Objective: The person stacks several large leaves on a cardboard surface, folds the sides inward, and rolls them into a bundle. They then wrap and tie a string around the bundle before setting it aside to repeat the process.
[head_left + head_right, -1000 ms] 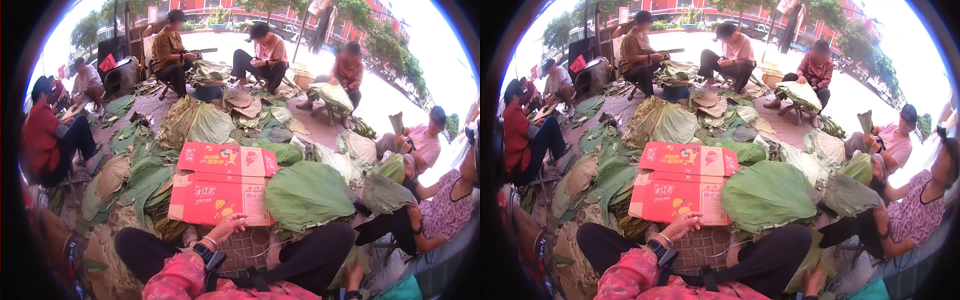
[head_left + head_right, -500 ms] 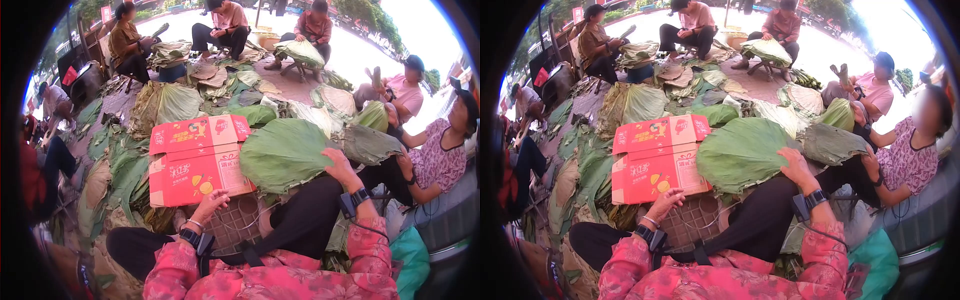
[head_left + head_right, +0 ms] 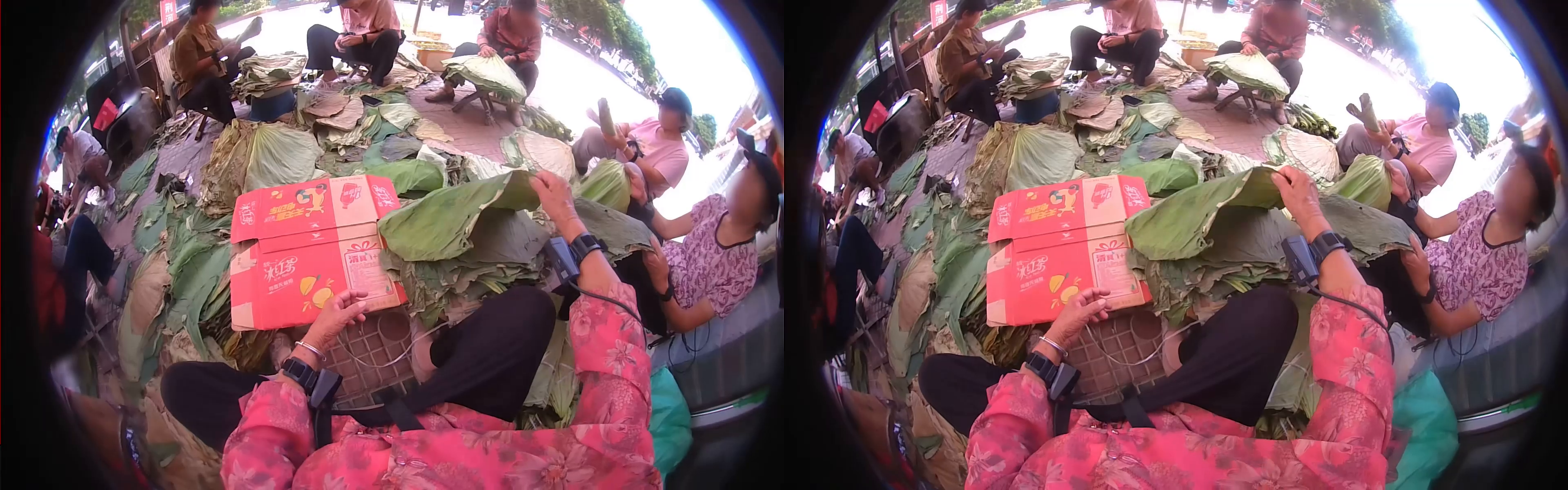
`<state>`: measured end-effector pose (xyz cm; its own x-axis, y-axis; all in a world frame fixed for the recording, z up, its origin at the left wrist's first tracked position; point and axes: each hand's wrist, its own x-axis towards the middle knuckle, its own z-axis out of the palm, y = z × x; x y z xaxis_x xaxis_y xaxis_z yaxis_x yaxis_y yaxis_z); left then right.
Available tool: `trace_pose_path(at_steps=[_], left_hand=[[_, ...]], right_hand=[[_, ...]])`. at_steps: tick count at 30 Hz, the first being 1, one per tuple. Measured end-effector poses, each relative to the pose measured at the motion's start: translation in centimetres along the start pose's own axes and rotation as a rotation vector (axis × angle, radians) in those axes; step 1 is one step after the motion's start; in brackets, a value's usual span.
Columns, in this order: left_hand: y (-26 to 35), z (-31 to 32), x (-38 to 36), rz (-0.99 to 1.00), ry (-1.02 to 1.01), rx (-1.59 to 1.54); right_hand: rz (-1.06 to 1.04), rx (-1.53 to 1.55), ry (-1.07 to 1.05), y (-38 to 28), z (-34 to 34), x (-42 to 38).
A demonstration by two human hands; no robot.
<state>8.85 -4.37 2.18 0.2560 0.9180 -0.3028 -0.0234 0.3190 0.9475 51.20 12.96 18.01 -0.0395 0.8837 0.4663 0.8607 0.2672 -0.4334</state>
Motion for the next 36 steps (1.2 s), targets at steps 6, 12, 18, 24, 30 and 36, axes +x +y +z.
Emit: trace_pose_path(at_steps=[6, 12, 18, 24, 30, 36], left_hand=[[0.2, -0.8, 0.5, 0.067, 0.014, -0.112], [-1.1, -4.3, 0.3, 0.106, 0.117, -0.545], [-1.3, -8.4, 0.5, 0.14, 0.369, -0.929], [-2.3, -11.4, -0.2, 0.122, 0.679, -0.418], [-3.8, -11.4, 0.1, 0.308, 1.05, -0.207], [-5.3, -12.1, 1.0, 0.474, 1.304, 0.289]], right_hand=[[-0.27, -0.057, 0.424, -11.6, 0.2, 7.0], [-0.793, 0.143, 0.346, -22.7, 10.8, -1.5], [-0.834, 0.116, -0.373, -22.9, 24.9, -14.7], [-0.798, 0.216, -0.402, -24.6, 26.7, -17.3], [-0.778, 0.235, -0.494, -25.6, 26.5, -18.2], [-0.686, 0.339, -0.71, -22.1, 24.4, -15.3]])
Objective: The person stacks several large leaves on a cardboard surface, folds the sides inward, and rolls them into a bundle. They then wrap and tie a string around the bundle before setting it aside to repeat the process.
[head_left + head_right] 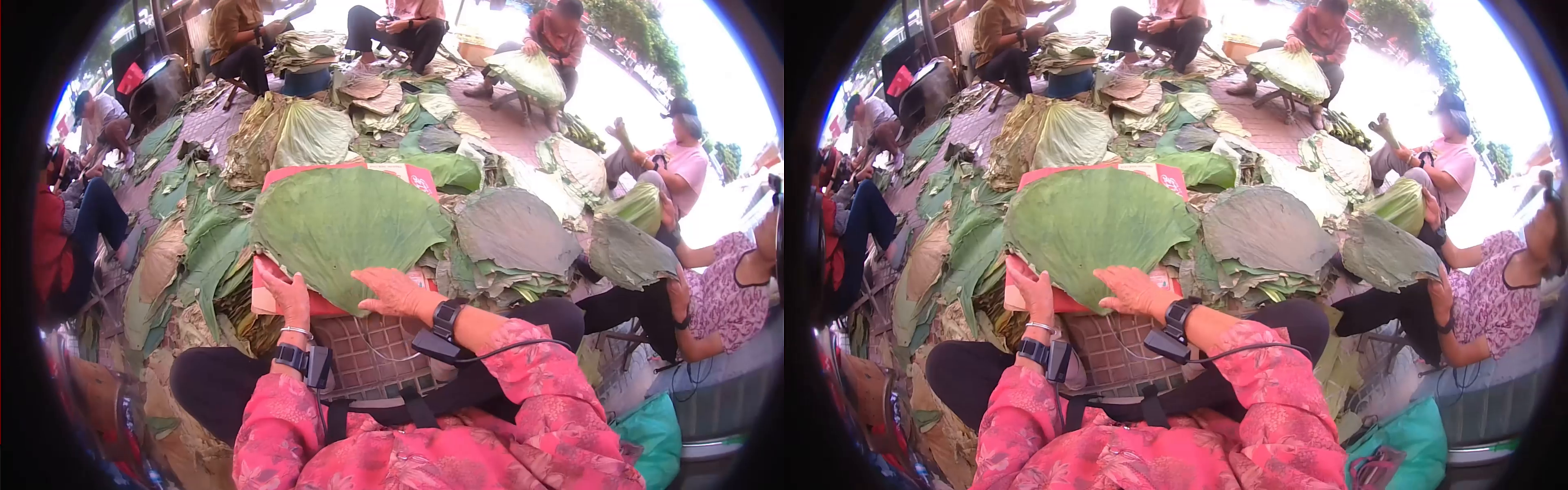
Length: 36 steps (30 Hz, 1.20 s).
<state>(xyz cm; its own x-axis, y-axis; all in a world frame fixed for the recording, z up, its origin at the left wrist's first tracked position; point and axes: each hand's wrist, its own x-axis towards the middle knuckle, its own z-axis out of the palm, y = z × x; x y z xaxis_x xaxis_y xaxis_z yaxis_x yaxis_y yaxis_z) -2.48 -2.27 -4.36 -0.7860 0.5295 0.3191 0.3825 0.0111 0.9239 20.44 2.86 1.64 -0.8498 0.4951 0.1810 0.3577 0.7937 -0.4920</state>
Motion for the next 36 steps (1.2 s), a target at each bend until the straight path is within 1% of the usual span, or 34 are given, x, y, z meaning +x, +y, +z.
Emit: trace_pose_path(at_steps=[1, 3, 4, 5, 6, 7, 9, 10, 11, 14, 15, 18, 19, 22, 26, 28, 31, 34, 35, 36], left_hand=[[1.3, 0.0, -0.3, 0.067, -0.005, 0.125], [5.3, -1.1, -0.9, 0.202, -0.011, 0.382], [5.6, -1.2, -1.0, 0.225, -0.048, 0.378], [5.8, -1.1, -1.2, 0.247, -0.088, 0.371], [5.9, -0.9, -1.5, 0.27, -0.132, 0.361], [6.2, -0.5, -2.0, 0.311, -0.113, 0.351], [6.8, -0.1, -2.8, 0.351, -0.228, 0.299], [7.0, 0.1, -3.0, 0.375, -0.283, 0.274], [6.8, 0.5, -3.3, 0.355, -0.329, 0.25], [5.8, 1.4, -4.2, 0.307, -0.447, 0.223], [5.3, 1.6, -4.4, 0.3, -0.467, 0.242], [4.3, 1.7, -4.6, 0.264, -0.519, 0.274], [4.0, 1.7, -4.6, 0.25, -0.535, 0.28], [3.8, 1.6, -4.5, 0.256, -0.533, 0.302], [3.8, 1.3, -4.7, 0.231, -0.56, 0.329], [3.8, 1.3, -4.7, 0.243, -0.572, 0.327], [3.2, 1.2, -4.5, 0.344, -0.587, 0.391], [3.9, 1.0, -4.7, 0.304, -0.602, 0.434], [4.0, 1.0, -4.7, 0.308, -0.599, 0.431], [4.0, 1.0, -4.7, 0.312, -0.596, 0.427]], right_hand=[[0.016, -0.054, -0.076, 0.7, -2.9, -0.9], [0.1, -0.139, -0.103, 3.3, -8.0, -3.0], [0.154, -0.23, -0.105, 5.9, -10.1, -4.9], [0.204, -0.246, -0.103, 7.7, -13.1, -6.9], [0.323, -0.308, -0.112, 8.8, -16.0, -9.3], [0.429, -0.213, -0.101, 11.9, -18.0, -12.2], [0.612, -0.236, -0.147, 15.1, -21.6, -18.0], [0.676, -0.286, -0.199, 15.6, -22.8, -20.8], [0.737, -0.335, -0.252, 15.6, -23.3, -23.0], [0.848, -0.304, -0.229, 15.6, -22.2, -27.4], [0.764, -0.27, -0.138, 15.3, -21.6, -28.3], [0.753, -0.177, 0.071, 15.3, -20.7, -29.3], [0.882, -0.05, 0.155, 15.2, -20.8, -29.3], [0.949, 0.086, 0.112, 15.7, -21.6, -29.0], [0.82, -0.029, 0.163, 16.8, -21.4, -28.2], [0.757, -0.053, 0.193, 15.4, -20.9, -27.6], [0.626, -0.204, 0.007, 15.9, -20.5, -28.2], [0.772, -0.113, 0.012, 16.5, -20.3, -28.6], [0.673, -0.177, 0.047, 16.8, -20.0, -28.8], [0.733, -0.197, 0.072, 17.1, -20.4, -28.5]])
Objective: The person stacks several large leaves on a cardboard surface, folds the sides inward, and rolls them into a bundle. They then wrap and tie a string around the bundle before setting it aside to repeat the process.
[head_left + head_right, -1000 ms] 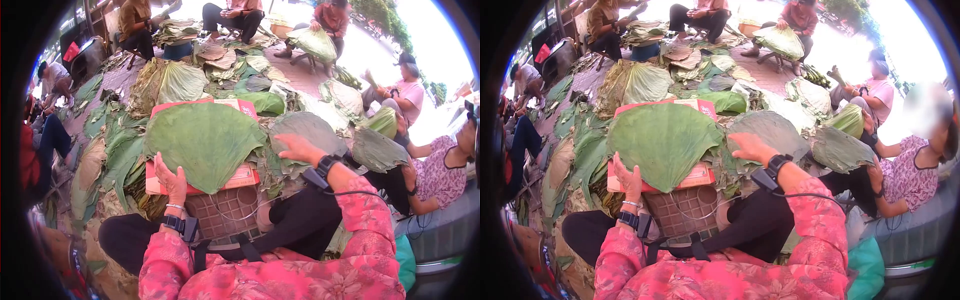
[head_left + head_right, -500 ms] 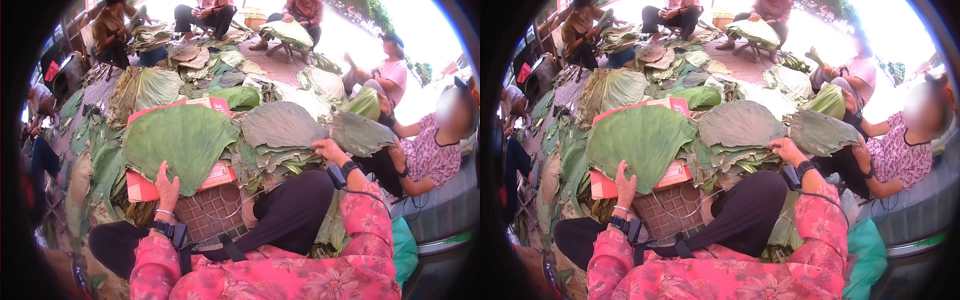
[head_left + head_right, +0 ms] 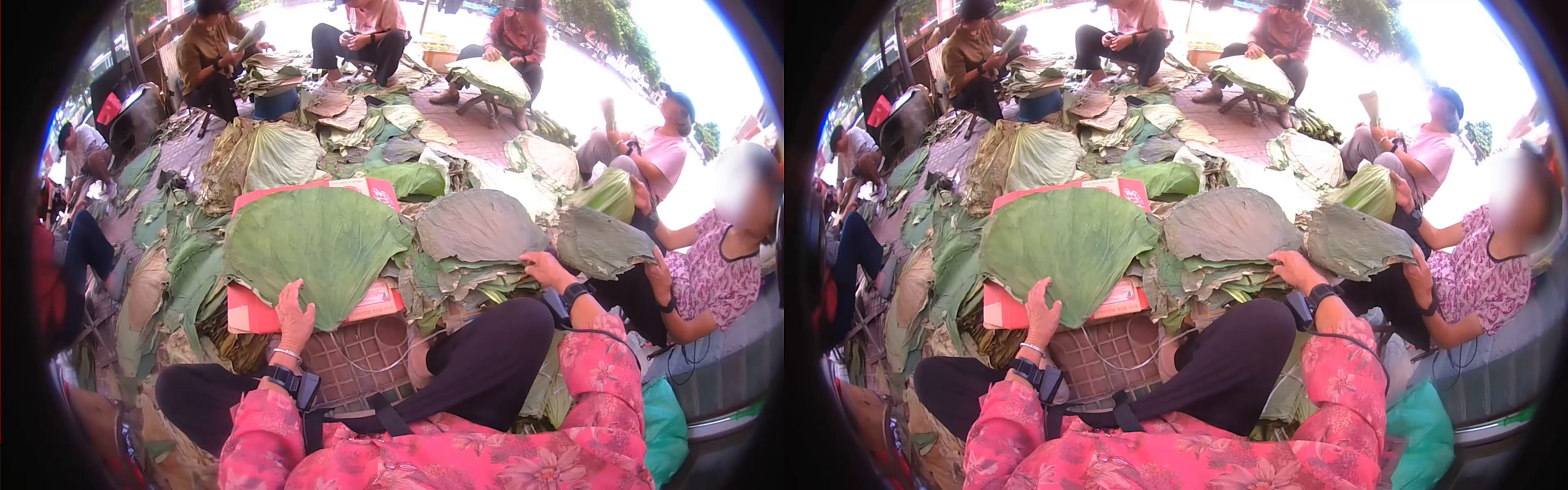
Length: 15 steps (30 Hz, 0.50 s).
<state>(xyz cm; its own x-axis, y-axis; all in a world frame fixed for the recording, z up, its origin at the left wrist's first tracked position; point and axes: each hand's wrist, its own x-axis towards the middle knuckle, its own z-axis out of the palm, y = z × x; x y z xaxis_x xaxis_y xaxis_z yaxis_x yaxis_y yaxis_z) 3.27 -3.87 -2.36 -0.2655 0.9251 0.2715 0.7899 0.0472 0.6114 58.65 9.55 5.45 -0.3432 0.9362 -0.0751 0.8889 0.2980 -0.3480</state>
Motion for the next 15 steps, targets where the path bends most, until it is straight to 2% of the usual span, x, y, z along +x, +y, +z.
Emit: trace_pose_path(at_steps=[2, 4, 5, 8, 9, 11, 12, 15], left_hand=[[-0.1, 0.1, -0.3, 0.0, 0.006, 0.003], [0.1, 0.0, -0.3, 0.001, 0.008, 0.016], [0.1, 0.0, -0.4, 0.003, 0.011, 0.013], [0.1, 0.1, -0.2, 0.019, 0.011, 0.005], [0.0, 0.1, -0.2, 0.021, 0.002, 0.001], [-0.4, 0.1, -0.1, 0.016, -0.011, -0.015], [-0.4, 0.1, 0.0, 0.009, -0.017, -0.028], [-0.2, -0.2, 0.5, -0.019, -0.022, -0.122]], right_hand=[[0.131, -0.026, 0.039, 0.3, -0.4, 0.7], [0.129, -0.016, 0.198, -1.1, -2.4, 1.7], [0.041, -0.031, 0.337, -1.9, -3.5, 2.7], [0.098, 0.004, 0.499, -6.3, -8.6, 6.4], [-0.011, 0.009, 0.61, -6.9, -9.8, 8.0], [0.031, 0.033, 0.686, -11.4, -13.2, 10.0], [-0.075, 0.052, 0.809, -12.8, -14.0, 11.3], [-0.232, 0.039, 0.875, -20.7, -15.8, 12.0]])
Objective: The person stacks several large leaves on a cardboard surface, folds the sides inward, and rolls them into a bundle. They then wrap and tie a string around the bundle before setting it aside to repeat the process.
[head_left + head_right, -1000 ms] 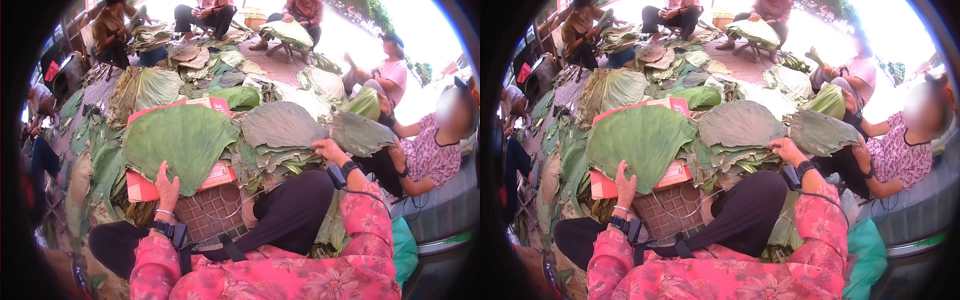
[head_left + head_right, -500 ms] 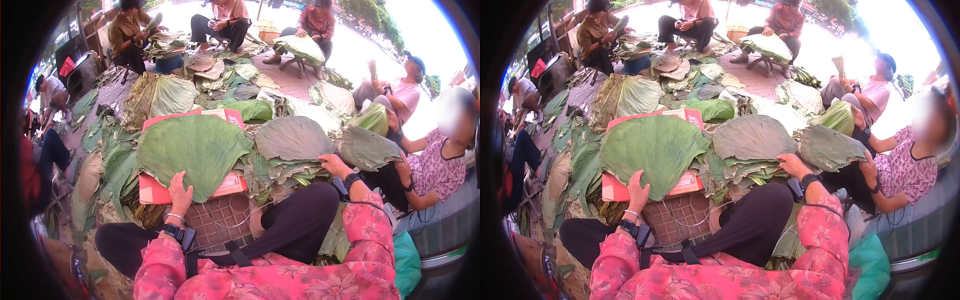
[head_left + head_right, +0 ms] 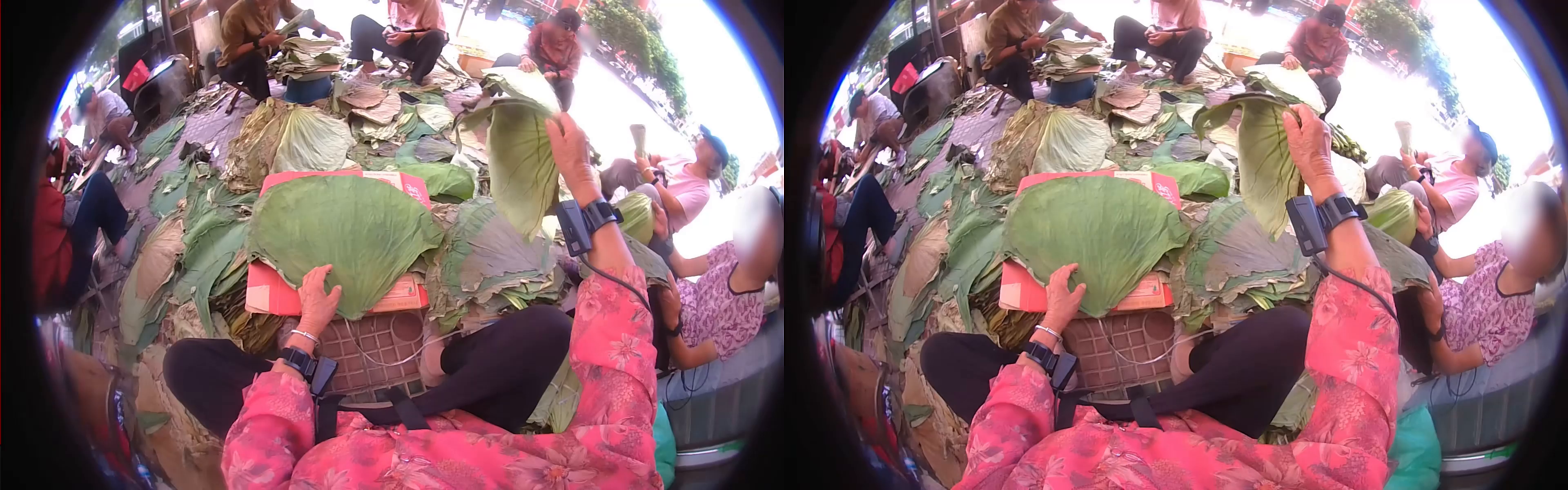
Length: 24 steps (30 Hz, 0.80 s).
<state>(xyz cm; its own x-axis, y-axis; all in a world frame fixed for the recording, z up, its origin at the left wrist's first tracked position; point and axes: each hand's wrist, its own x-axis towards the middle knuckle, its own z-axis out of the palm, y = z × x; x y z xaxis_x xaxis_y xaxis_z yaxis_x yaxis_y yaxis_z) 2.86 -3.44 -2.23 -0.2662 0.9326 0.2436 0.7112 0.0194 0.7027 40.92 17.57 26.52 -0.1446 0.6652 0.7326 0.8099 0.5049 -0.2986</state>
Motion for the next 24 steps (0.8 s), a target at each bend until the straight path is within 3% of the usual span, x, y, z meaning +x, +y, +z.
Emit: trace_pose_path(at_steps=[4, 6, 8, 10, 12, 13, 15, 17, 22, 24], left_hand=[[-0.7, -0.1, 0.5, -0.068, 0.077, -0.159], [-1.0, -0.4, 1.2, -0.145, 0.071, -0.345], [-0.1, -1.4, 1.6, -0.394, 0.042, -0.753], [-0.2, -2.2, 1.8, -0.558, 0.042, -1.084], [-2.2, -2.0, 1.9, -0.563, 0.031, -1.289], [-2.3, -2.5, 1.9, -0.562, 0.02, -1.391], [-2.2, -2.5, 1.9, -0.56, 0.084, -1.351], [-2.2, -2.2, 1.8, -0.544, 0.108, -1.279], [1.1, -2.3, 1.7, -0.639, 0.407, -0.974], [0.5, -0.8, 1.0, -0.268, 0.646, -0.268]], right_hand=[[-0.203, 0.148, -0.061, -11.6, 4.2, -2.1], [-0.329, 0.059, -0.123, -14.7, 9.3, -6.3], [-0.474, 0.169, -0.185, -17.6, 14.4, -12.0], [-0.471, 0.189, -0.373, -18.7, 19.9, -18.4], [-0.429, 0.244, -0.581, -18.7, 23.8, -24.2], [-0.424, 0.244, -0.558, -19.3, 23.6, -24.9], [-0.412, 0.237, -0.514, -20.1, 23.3, -25.5], [-0.372, 0.313, -0.622, -19.9, 23.1, -25.4], [-0.372, 0.376, -0.577, -19.3, 22.3, -25.9], [-0.343, 0.369, -0.606, -19.6, 22.0, -26.4]])
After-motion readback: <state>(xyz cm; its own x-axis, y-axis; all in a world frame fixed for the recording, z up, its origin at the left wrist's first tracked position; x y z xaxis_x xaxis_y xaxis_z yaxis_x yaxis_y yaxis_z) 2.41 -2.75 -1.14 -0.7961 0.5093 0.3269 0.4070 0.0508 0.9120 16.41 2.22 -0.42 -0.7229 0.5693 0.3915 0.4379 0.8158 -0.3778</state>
